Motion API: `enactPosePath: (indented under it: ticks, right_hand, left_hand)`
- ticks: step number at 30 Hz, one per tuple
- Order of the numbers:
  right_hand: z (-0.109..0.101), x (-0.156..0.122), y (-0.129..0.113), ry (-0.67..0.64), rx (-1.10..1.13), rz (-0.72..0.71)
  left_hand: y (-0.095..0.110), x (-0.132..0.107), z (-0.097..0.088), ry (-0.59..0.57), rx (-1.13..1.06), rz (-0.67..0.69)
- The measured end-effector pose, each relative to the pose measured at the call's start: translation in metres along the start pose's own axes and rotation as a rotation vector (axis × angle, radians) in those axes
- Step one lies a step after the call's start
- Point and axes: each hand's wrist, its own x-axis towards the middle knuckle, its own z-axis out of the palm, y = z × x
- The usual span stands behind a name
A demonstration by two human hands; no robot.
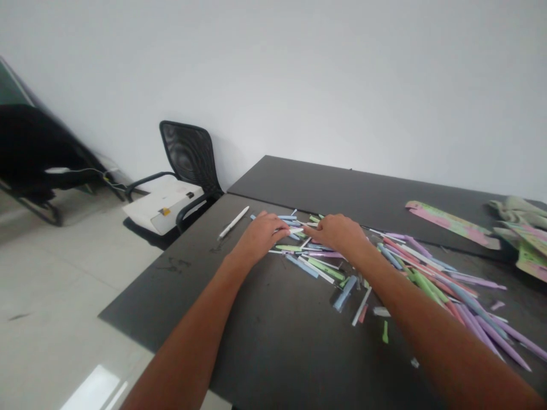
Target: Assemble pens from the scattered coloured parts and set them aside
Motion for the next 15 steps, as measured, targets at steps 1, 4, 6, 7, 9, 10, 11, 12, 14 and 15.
enactPosePath:
  ticks: [1, 4, 6, 7, 9, 10, 11, 12, 14, 15]
  right_hand:
    - [-0.002, 0.003, -0.002, -0.016, -0.011, 0.018]
    - [-0.007, 0.008, -0.005, -0.064, -0.025, 0.054]
    - [-0.01, 0.011, -0.007, -0.089, -0.024, 0.072]
    - [-0.011, 0.012, -0.007, -0.099, -0.022, 0.081]
    - [-0.012, 0.013, -0.007, -0.116, -0.014, 0.093]
    - [-0.013, 0.013, -0.007, -0.124, -0.007, 0.097]
    - [-0.013, 0.013, -0.007, -0.131, 0.002, 0.098]
    - [-0.013, 0.013, -0.007, -0.137, 0.013, 0.098]
    - [-0.014, 0.012, -0.006, -0.142, 0.041, 0.091]
    - [-0.014, 0.011, -0.005, -0.142, 0.059, 0.086]
  left_hand:
    - [0.002, 0.0, -0.001, 0.011, -0.008, -0.003]
    - [0.006, 0.0, -0.004, 0.036, -0.027, -0.01]
    - [0.009, 0.0, -0.005, 0.046, -0.042, -0.01]
    - [0.009, 0.0, -0.005, 0.051, -0.05, -0.01]
    - [0.01, 0.0, -0.006, 0.062, -0.07, -0.013]
    - [0.011, 0.0, -0.006, 0.068, -0.081, -0.017]
    - [0.012, 0.0, -0.006, 0.074, -0.094, -0.021]
    - [0.012, 0.0, -0.006, 0.08, -0.108, -0.025]
    - [0.014, -0.001, -0.006, 0.09, -0.14, -0.031]
    - [0.015, -0.001, -0.006, 0.095, -0.158, -0.035]
